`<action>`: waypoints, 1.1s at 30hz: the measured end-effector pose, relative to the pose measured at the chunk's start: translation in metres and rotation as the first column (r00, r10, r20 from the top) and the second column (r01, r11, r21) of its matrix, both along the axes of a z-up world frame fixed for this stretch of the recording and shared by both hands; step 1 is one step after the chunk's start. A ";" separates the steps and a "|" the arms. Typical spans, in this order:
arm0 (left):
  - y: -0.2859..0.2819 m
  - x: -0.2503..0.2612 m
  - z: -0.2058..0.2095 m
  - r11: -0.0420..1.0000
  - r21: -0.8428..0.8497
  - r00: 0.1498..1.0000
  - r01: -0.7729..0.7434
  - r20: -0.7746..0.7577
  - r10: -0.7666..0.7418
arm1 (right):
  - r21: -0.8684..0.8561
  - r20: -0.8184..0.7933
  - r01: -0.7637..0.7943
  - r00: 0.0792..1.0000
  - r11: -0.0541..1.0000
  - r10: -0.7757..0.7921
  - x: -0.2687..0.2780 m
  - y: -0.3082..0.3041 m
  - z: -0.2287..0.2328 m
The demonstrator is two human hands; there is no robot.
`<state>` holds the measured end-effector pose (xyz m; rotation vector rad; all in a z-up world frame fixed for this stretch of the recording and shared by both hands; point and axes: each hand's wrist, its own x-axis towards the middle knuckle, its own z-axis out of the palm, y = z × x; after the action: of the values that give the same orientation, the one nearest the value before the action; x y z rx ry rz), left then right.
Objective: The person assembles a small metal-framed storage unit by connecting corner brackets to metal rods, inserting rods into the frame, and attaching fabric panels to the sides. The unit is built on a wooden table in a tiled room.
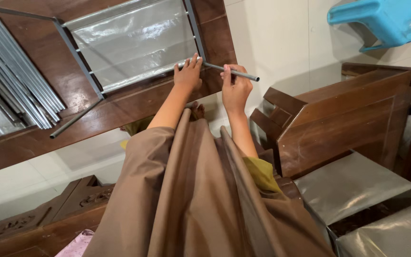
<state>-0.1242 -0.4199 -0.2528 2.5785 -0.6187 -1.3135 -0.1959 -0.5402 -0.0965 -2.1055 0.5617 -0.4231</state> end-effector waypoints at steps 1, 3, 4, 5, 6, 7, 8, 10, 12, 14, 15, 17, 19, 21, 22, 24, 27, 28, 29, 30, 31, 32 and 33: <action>-0.001 0.000 -0.004 1.000 0.020 1.000 -0.011 -0.020 0.011 | 0.015 0.001 0.004 1.000 1.000 -0.004 0.000 0.000 -0.003; -0.001 -0.001 -0.012 0.999 -0.018 0.999 -0.029 -0.031 0.028 | 0.045 0.002 0.013 1.000 0.999 -0.013 -0.001 -0.002 -0.008; -0.001 -0.001 -0.016 0.999 -0.037 0.999 -0.038 -0.036 0.037 | 0.064 -0.022 0.027 0.999 0.998 -0.025 -0.002 -0.004 -0.011; -0.001 -0.002 -0.020 0.999 -0.024 0.998 -0.032 -0.047 0.031 | 0.082 -0.047 0.042 0.998 0.996 -0.038 -0.002 -0.006 -0.012; -0.001 -0.003 -0.024 1.000 -0.012 0.998 -0.026 -0.057 0.025 | 0.100 -0.073 0.057 0.996 0.993 -0.050 -0.003 -0.008 -0.014; 0.000 -0.004 -0.027 1.000 -0.001 0.998 -0.021 -0.067 0.021 | 0.068 -0.060 0.011 0.998 0.998 -0.007 -0.004 -0.008 -0.015; 0.002 -0.006 -0.030 1.000 0.008 0.997 -0.023 -0.078 0.023 | 0.035 -0.048 -0.035 0.998 0.999 0.037 -0.004 -0.007 -0.016; 0.003 -0.006 -0.033 0.999 0.022 0.995 -0.028 -0.094 0.030 | -0.013 -0.021 -0.114 0.993 0.993 0.114 -0.001 -0.005 -0.016; 0.003 -0.006 -0.033 0.999 0.027 0.994 -0.024 -0.106 0.027 | -0.043 0.002 -0.182 0.983 0.982 0.183 0.000 0.002 -0.013; 0.004 -0.009 -0.031 0.999 0.034 0.993 -0.020 -0.117 0.024 | -0.031 0.011 -0.203 0.979 0.979 0.203 0.004 0.009 -0.007; 0.005 -0.008 -0.029 0.999 0.037 0.993 -0.018 -0.118 0.022 | -0.026 0.018 -0.213 0.977 0.977 0.214 0.007 0.011 -0.004; 0.006 -0.007 -0.025 0.999 0.029 0.993 -0.018 -0.113 0.021 | -0.075 0.115 -0.199 0.972 0.977 0.207 0.013 0.016 0.003; 0.009 -0.008 -0.021 1.000 0.006 0.995 -0.022 -0.101 0.023 | 0.065 0.170 -0.169 0.973 0.983 0.156 0.016 0.021 0.011; 0.012 -0.007 -0.018 1.000 -0.001 0.995 -0.017 -0.099 0.017 | 0.383 0.158 -0.119 0.985 0.916 0.062 0.014 0.027 0.017; 0.014 -0.007 -0.017 1.000 -0.005 0.995 -0.016 -0.101 0.015 | 0.402 0.205 -0.136 0.977 0.906 0.056 0.014 0.029 0.018; 0.015 -0.007 -0.016 1.000 -0.006 0.993 -0.016 -0.115 0.015 | 0.431 0.300 -0.169 0.953 0.887 0.036 0.014 0.033 0.016; 0.015 -0.004 -0.016 1.000 -0.003 0.992 -0.012 -0.128 0.011 | 0.524 0.403 -0.216 0.915 0.824 -0.017 0.025 0.034 0.000; 0.015 -0.004 -0.016 1.000 -0.001 0.991 -0.009 -0.132 0.009 | 0.542 0.410 -0.224 0.912 0.810 -0.022 0.027 0.032 -0.005; 0.015 -0.002 -0.015 1.000 0.000 0.990 -0.008 -0.141 0.008 | 0.559 0.421 -0.238 0.907 0.794 -0.025 0.030 0.029 -0.011; 0.014 0.000 -0.015 1.000 0.001 0.989 -0.007 -0.149 0.007 | 0.576 0.433 -0.252 0.901 0.778 -0.029 0.033 0.026 -0.016; 0.015 -0.001 -0.015 1.000 0.001 0.987 -0.005 -0.161 0.005 | 0.588 0.424 -0.259 0.906 0.766 -0.019 0.034 0.024 -0.020; 0.016 0.000 -0.014 1.000 0.005 0.987 -0.005 -0.159 0.005 | 0.600 0.415 -0.266 0.910 0.755 -0.009 0.035 0.021 -0.024; 0.016 0.000 -0.014 1.000 0.006 0.987 -0.004 -0.158 0.004 | 0.611 0.405 -0.271 0.914 0.744 0.001 0.035 0.017 -0.025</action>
<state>-0.1239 -0.4040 -0.2672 2.4469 -0.5816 -1.5021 -0.1610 -0.5236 -0.1219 -1.3155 0.2560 -0.4525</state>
